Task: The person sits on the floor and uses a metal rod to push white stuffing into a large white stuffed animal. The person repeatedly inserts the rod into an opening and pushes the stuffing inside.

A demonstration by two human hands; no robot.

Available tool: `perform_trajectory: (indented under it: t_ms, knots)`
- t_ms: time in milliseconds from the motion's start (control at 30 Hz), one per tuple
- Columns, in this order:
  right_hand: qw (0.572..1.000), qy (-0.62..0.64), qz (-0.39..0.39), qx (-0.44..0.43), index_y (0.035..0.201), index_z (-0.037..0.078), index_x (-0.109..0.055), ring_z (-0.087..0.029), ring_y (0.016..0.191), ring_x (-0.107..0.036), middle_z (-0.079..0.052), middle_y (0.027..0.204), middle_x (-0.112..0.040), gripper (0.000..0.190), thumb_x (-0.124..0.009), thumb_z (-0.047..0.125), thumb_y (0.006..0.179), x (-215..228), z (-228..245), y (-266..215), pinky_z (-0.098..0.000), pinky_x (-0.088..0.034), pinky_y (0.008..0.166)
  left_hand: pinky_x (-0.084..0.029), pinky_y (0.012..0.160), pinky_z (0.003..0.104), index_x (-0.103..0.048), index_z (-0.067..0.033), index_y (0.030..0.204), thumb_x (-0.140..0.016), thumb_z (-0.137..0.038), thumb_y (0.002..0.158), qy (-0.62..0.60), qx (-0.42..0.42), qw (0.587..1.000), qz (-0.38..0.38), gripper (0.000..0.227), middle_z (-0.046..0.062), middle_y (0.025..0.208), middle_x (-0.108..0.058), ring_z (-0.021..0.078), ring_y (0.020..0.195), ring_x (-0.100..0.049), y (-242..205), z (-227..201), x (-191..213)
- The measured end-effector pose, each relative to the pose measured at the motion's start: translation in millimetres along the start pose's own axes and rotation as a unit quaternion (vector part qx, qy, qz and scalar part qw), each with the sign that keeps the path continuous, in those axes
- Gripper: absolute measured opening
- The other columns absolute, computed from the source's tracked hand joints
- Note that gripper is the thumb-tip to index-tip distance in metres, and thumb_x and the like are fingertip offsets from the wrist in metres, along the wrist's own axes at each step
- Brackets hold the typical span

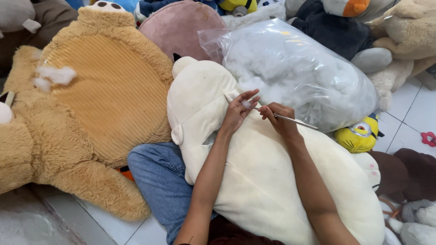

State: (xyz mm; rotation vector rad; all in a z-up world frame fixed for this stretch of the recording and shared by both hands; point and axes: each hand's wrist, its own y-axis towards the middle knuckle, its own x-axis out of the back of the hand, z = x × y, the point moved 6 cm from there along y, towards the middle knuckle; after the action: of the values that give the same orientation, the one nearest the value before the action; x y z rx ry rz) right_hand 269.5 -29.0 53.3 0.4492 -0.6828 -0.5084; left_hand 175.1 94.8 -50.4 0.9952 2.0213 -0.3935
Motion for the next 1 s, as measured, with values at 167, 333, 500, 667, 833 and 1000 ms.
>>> perform_trajectory:
  t_ms: [167, 333, 500, 667, 833, 1000]
  knots:
    - [0.997, -0.061, 0.007, 0.041, 0.087, 0.011, -0.075, -0.028, 0.065, -0.068, -0.008, 0.078, -0.071, 0.016, -0.071, 0.017, 0.102, -1.0, 5.2, -1.0, -0.0351, -0.054, 0.062, -0.054, 0.107, 0.038, -0.053, 0.0049, 0.139, -0.041, 0.009, 0.093, 0.003, 0.002, 1.000, -0.005, 0.048, 0.023, 0.145, -0.054, 0.0328, 0.127, -0.061, 5.8, 7.9, 11.1]
    - [0.998, -0.004, 0.039, 0.047, 0.095, 0.011, -0.077, -0.027, 0.072, -0.070, -0.008, 0.085, -0.072, 0.009, -0.071, 0.016, 0.100, -2.2, 22.9, 3.8, -0.0348, -0.056, 0.068, -0.058, 0.101, 0.029, -0.053, 0.0017, 0.140, -0.037, 0.011, 0.098, 0.029, -0.005, 0.999, -0.037, 0.045, 0.017, 0.143, -0.057, 0.0230, 0.118, -0.068, -1.9, -2.3, 7.0]
    - [0.996, 0.036, 0.076, -0.011, 0.079, 0.011, -0.073, -0.024, 0.058, -0.068, -0.005, 0.064, -0.069, 0.036, -0.059, 0.029, 0.108, 2.4, 11.4, 0.6, -0.0347, -0.054, 0.061, -0.059, 0.097, 0.033, -0.057, 0.0022, 0.134, -0.036, 0.010, 0.098, 0.204, 0.051, 0.977, -0.045, 0.042, 0.021, 0.134, -0.062, 0.0279, 0.112, -0.069, -35.2, -14.3, 3.6]
    - [0.988, 0.009, 0.153, 0.036, 0.085, 0.008, -0.070, -0.031, 0.064, -0.071, -0.013, 0.069, -0.071, 0.022, -0.070, 0.026, 0.097, -18.1, 53.2, -1.0, -0.0407, -0.056, 0.061, -0.056, 0.099, 0.034, -0.067, -0.0085, 0.126, -0.053, -0.003, 0.095, 0.467, 0.022, 0.884, -0.034, 0.035, 0.013, 0.123, -0.068, 0.0259, 0.116, -0.067, -92.1, -47.0, -9.5]
    - [0.972, -0.004, 0.223, 0.075, 0.096, 0.013, -0.065, -0.027, 0.066, -0.072, -0.006, 0.074, -0.069, 0.020, -0.070, 0.032, 0.097, -51.2, 84.2, -13.6, -0.0380, -0.058, 0.062, -0.049, 0.107, 0.040, -0.063, -0.0096, 0.131, -0.044, -0.005, 0.102, 0.630, -0.031, 0.770, -0.094, 0.034, 0.012, 0.126, -0.063, 0.0286, 0.120, -0.063, -140.3, -103.6, -39.8]
    - [0.949, -0.052, 0.309, 0.047, 0.102, 0.013, -0.054, -0.040, 0.072, -0.070, -0.013, 0.083, -0.066, 0.020, -0.063, 0.031, 0.100, -68.8, 84.4, -14.0, -0.0505, -0.057, 0.066, -0.038, 0.116, 0.046, -0.053, -0.0006, 0.138, -0.053, -0.003, 0.097, 0.714, 0.000, 0.694, -0.090, 0.041, 0.020, 0.140, -0.051, 0.0367, 0.134, -0.051, -157.2, -116.6, -57.5]
